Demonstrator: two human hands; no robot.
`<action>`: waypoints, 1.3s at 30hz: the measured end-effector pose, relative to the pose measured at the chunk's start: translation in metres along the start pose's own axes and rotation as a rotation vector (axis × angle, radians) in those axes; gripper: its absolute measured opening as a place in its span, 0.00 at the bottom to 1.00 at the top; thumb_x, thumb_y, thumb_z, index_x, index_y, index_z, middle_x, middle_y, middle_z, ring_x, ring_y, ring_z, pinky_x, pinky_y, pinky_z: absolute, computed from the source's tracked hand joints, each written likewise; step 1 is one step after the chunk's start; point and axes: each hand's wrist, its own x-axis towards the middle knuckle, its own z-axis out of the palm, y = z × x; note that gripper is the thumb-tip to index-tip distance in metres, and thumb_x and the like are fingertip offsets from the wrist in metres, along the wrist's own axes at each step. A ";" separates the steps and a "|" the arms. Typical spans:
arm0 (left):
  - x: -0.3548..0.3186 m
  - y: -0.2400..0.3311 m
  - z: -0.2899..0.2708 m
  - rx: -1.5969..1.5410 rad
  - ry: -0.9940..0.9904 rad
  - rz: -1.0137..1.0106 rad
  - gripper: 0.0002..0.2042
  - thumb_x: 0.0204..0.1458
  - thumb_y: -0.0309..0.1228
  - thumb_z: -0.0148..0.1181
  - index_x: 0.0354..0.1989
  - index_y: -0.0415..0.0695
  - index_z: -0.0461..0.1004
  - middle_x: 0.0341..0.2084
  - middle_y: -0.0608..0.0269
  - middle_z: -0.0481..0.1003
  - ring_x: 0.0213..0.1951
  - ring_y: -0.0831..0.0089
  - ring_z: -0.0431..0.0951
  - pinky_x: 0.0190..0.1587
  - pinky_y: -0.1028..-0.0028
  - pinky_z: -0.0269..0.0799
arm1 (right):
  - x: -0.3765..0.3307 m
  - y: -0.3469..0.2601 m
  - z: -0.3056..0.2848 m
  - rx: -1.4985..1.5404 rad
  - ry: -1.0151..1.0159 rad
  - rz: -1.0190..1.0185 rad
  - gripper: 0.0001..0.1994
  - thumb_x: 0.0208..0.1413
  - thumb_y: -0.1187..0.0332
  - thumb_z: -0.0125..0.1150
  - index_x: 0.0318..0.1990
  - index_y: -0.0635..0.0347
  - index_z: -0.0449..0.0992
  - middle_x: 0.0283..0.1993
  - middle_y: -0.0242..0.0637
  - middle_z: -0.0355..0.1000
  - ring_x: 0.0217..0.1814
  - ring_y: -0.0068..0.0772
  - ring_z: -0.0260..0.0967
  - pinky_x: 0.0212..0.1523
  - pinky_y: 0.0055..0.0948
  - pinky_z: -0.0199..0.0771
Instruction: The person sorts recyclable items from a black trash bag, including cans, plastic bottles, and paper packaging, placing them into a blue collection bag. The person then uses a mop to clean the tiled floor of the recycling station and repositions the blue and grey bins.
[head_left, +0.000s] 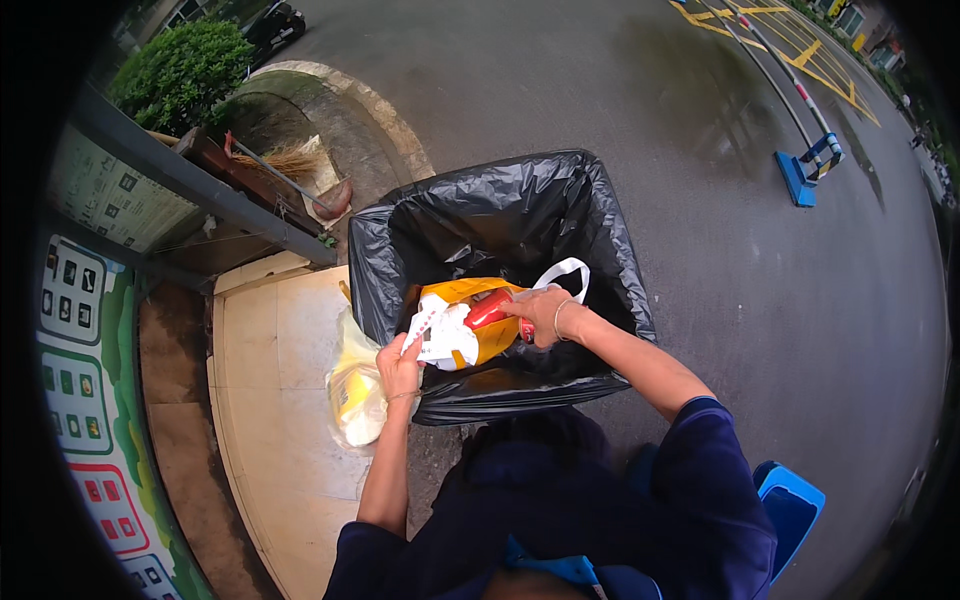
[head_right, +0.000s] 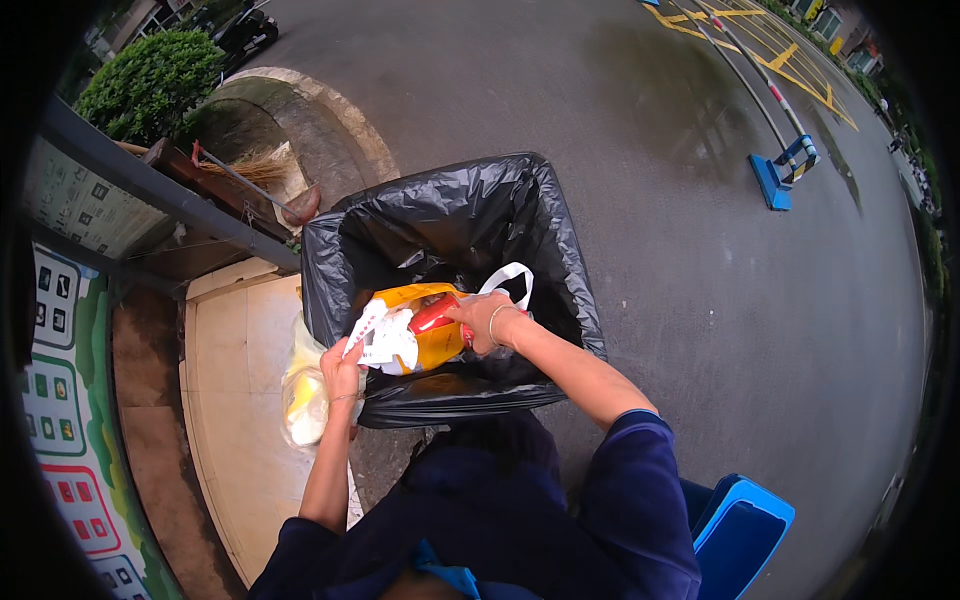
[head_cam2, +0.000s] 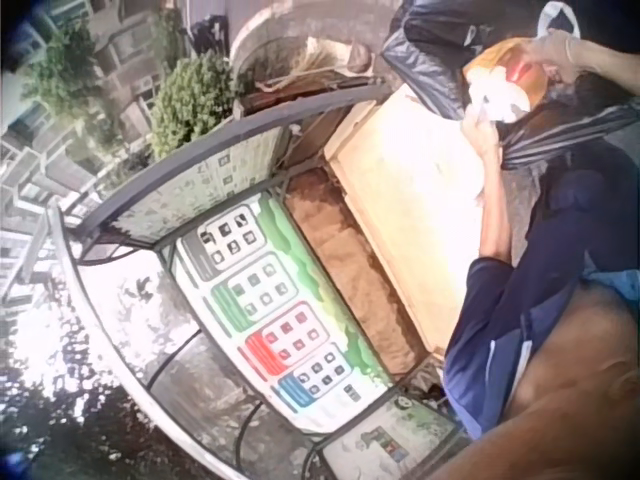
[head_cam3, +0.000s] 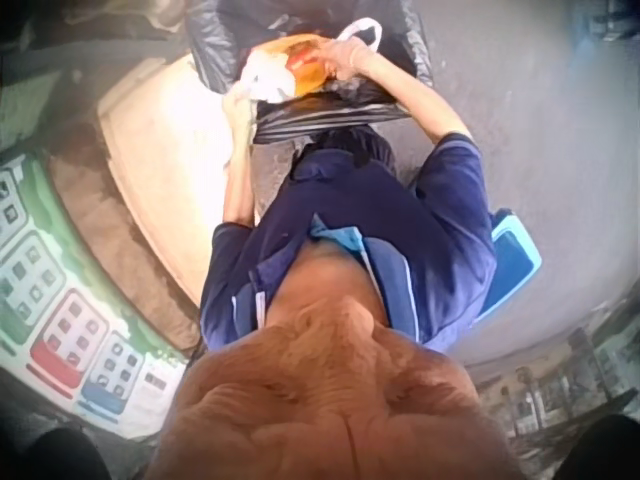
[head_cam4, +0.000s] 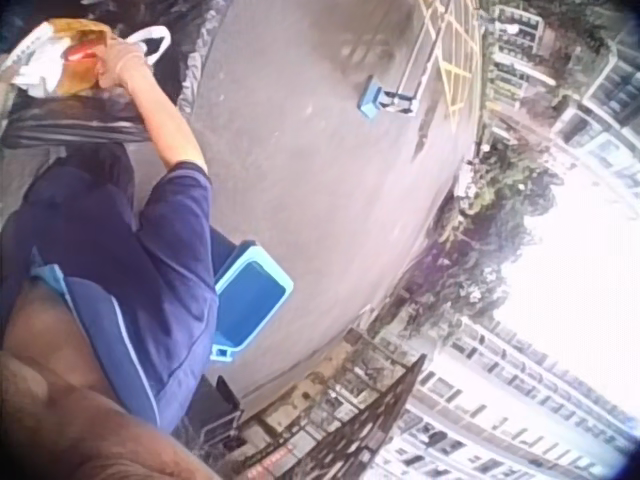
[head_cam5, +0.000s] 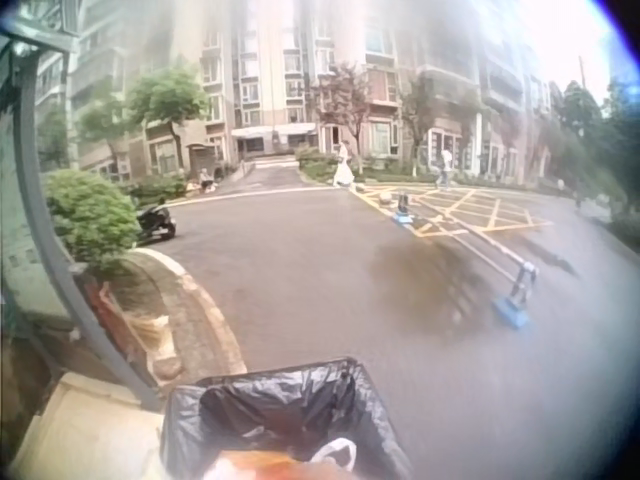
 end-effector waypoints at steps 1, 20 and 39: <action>0.002 -0.001 -0.001 -0.032 0.034 -0.028 0.08 0.53 0.29 0.55 0.30 0.37 0.76 0.20 0.68 0.73 0.20 0.84 0.67 0.20 0.81 0.64 | 0.001 -0.009 -0.006 -0.013 -0.166 0.012 0.40 0.31 0.67 0.62 0.61 0.41 0.63 0.53 0.37 0.70 0.54 0.38 0.68 0.47 0.36 0.69; -0.007 -0.007 -0.012 -0.089 0.129 -0.164 0.05 0.50 0.23 0.54 0.31 0.37 0.76 0.24 0.68 0.74 0.23 0.82 0.70 0.23 0.82 0.64 | 0.040 0.018 -0.005 1.127 -0.569 -0.014 0.36 0.27 0.71 0.64 0.55 0.53 0.69 0.51 0.41 0.68 0.43 0.37 0.71 0.43 0.29 0.72; -0.015 -0.018 -0.026 -0.051 -0.026 -0.122 0.02 0.47 0.20 0.56 0.27 0.35 0.74 0.21 0.69 0.73 0.24 0.84 0.69 0.24 0.81 0.65 | 0.026 0.001 0.019 1.355 -0.346 0.322 0.18 0.54 0.53 0.59 0.45 0.54 0.77 0.34 0.25 0.74 0.23 0.13 0.56 0.21 0.14 0.54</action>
